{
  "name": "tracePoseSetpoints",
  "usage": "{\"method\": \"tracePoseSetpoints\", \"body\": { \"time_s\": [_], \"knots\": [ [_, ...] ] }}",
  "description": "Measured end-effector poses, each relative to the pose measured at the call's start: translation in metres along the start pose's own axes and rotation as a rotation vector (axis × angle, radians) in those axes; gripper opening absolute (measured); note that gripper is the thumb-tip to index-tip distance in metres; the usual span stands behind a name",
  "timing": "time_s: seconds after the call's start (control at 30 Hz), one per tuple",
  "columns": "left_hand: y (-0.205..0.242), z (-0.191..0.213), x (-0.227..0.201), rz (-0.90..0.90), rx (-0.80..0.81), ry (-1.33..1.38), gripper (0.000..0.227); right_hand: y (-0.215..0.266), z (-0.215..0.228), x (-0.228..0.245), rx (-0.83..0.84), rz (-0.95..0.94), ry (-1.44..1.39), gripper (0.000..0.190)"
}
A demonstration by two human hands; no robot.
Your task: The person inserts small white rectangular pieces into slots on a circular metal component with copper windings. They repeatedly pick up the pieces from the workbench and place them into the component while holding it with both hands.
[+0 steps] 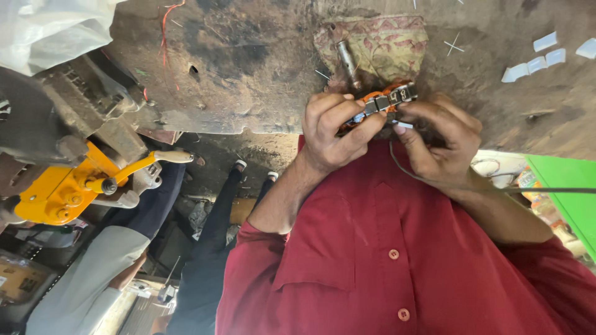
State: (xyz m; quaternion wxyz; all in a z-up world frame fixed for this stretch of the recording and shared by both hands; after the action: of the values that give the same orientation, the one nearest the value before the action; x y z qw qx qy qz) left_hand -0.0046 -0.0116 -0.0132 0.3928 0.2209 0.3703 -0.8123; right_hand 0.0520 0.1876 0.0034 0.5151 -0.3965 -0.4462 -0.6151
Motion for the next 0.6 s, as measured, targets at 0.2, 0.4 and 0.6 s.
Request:
{"method": "tracePoseSetpoints", "body": {
  "time_s": [0.2,0.4,0.6],
  "knots": [
    [0.0,-0.002,-0.002,-0.008,-0.017,-0.013,0.033,0.002,-0.001,-0.011,0.065,0.022,-0.04,0.022],
    [-0.002,-0.002,0.0,-0.035,-0.017,-0.008,0.032,-0.01,-0.001,-0.008,0.063,0.158,-0.022,0.02],
    [-0.002,-0.002,0.001,-0.05,-0.028,-0.01,0.029,-0.021,0.02,0.011,-0.004,0.269,0.086,0.018]
  ]
}}
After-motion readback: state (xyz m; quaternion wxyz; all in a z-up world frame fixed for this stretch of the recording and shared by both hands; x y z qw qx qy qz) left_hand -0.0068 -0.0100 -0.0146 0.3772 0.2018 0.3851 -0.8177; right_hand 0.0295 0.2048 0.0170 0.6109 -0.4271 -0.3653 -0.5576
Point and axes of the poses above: each hand's wrist, its own y-axis away from the middle knuckle, its own z-axis out of the back of the hand, x = y × z, the point moved 1 cm from there along -y, towards the middle knuckle, and after that the axes turned 3 degrees about -x, right-handed, at the moved point
